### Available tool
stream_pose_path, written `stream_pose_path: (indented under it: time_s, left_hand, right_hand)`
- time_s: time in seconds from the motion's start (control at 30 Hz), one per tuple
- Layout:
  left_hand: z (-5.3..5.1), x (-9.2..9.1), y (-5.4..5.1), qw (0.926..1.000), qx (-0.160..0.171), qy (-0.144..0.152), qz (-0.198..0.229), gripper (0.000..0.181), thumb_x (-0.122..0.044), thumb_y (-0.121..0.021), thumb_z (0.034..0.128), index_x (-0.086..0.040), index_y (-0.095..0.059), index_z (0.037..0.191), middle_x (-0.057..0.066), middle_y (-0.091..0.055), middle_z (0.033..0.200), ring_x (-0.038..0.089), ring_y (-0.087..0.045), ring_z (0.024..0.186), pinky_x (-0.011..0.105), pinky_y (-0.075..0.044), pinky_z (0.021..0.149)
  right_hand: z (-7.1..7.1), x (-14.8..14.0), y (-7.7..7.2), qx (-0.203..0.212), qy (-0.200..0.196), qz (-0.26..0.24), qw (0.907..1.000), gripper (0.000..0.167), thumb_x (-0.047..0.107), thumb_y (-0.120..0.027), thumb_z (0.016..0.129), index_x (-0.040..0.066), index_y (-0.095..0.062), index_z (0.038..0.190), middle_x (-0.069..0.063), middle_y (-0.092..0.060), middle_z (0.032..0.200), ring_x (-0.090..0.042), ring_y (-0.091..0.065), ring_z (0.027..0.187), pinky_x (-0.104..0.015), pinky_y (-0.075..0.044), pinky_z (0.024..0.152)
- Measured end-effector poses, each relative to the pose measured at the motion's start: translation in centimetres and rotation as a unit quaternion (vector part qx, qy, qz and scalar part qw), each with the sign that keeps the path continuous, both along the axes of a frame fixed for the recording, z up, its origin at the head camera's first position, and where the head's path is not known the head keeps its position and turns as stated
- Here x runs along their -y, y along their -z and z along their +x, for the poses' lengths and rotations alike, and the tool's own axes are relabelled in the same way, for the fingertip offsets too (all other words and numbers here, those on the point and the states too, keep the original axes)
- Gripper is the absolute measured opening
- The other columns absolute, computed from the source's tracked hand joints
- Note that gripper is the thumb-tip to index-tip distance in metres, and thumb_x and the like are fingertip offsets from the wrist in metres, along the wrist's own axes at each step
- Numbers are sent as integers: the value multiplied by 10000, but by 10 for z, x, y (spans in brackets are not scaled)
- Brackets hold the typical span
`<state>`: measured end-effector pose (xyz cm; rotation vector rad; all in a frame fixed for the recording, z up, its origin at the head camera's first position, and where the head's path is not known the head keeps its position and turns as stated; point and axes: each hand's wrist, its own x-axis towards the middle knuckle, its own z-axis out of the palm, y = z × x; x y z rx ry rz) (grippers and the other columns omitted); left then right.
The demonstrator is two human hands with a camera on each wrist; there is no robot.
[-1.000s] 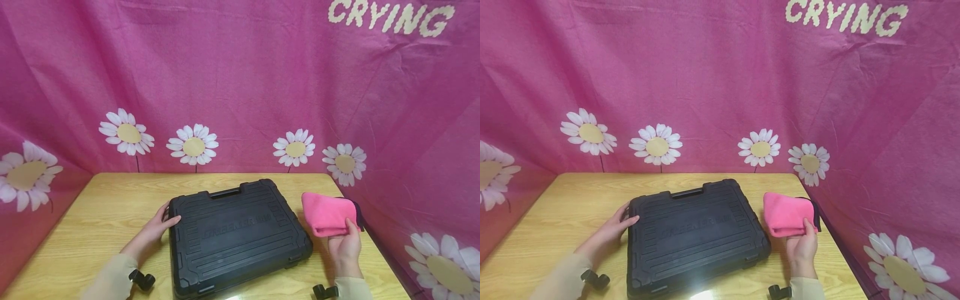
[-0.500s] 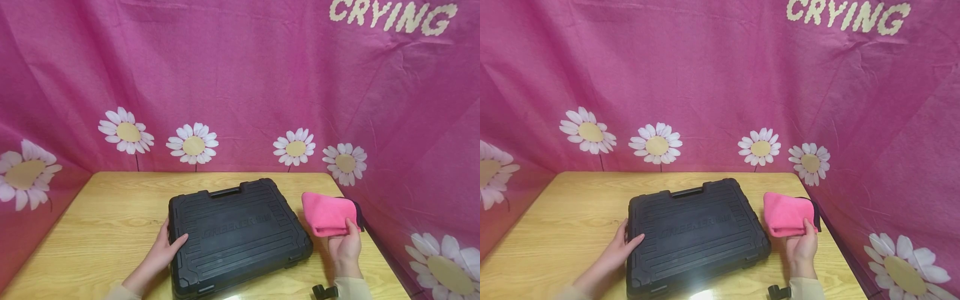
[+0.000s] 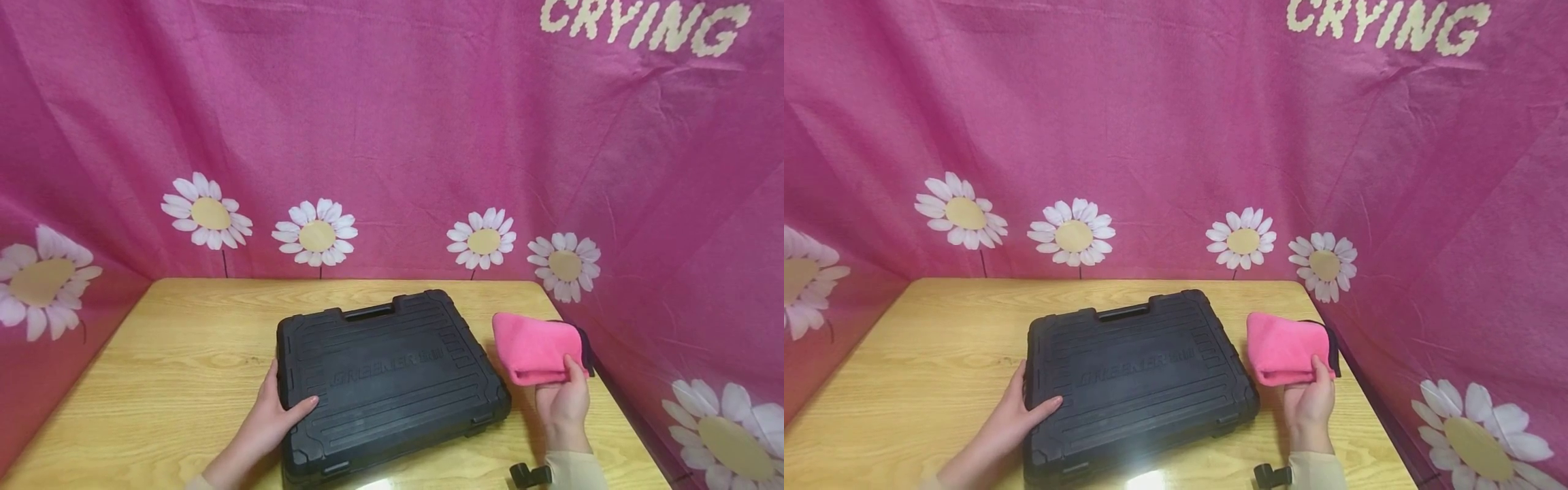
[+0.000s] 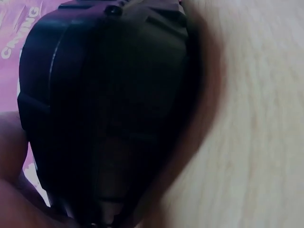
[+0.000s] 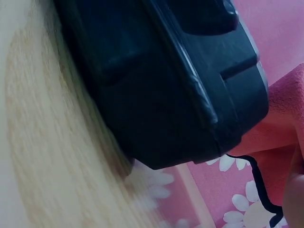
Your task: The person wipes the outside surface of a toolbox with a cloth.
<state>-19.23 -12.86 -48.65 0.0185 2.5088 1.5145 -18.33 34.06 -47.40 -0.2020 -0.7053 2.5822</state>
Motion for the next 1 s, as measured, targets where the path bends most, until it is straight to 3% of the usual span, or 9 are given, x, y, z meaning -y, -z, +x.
stream_pose_path:
  time_s: [0.23, 0.6, 0.83, 1.0]
  left_hand:
    - [-12, 9, 2, 9996, -98, 245, 46, 1177, -429, -762, 909, 28, 52, 1625, 346, -24, 1676, 533, -107, 1547, 688, -181, 1215]
    - [-35, 26, 3, 9977, -117, 656, 109, 1114, -374, -739, 940, 9, 45, 1632, 318, -44, 1691, 495, -137, 1559, 653, -185, 1236]
    - [-47, 31, 3, 9970, -110, 771, 31, 1105, -372, -733, 945, 3, 44, 1636, 324, -70, 1686, 499, -159, 1552, 651, -198, 1234]
    - [-51, 31, 2, 9969, -6, 777, -116, 1120, -423, -735, 937, -3, 32, 1638, 329, -76, 1684, 514, -152, 1549, 663, -191, 1230]
  right_hand:
    - [0, -2, 0, -13, 24, -42, 10000, 279, 158, -328, 1114, 153, -348, 1392, 64, -437, 1406, -76, -310, 1424, -255, -144, 1264]
    - [2, -1, 1, -30, -46, -75, 10000, 310, 159, -333, 1114, 167, -316, 1423, 73, -424, 1411, -90, -190, 1519, -255, -110, 1282]
    - [2, 1, 2, -32, -2, -16, 10000, 317, 142, -376, 1102, 143, -337, 1416, 45, -482, 1387, -85, -406, 1365, -264, -259, 1217]
    - [1, 1, 2, -41, -43, 128, 9999, 338, 157, -352, 1108, 147, -304, 1442, 55, -457, 1402, -84, -374, 1377, -282, -186, 1240]
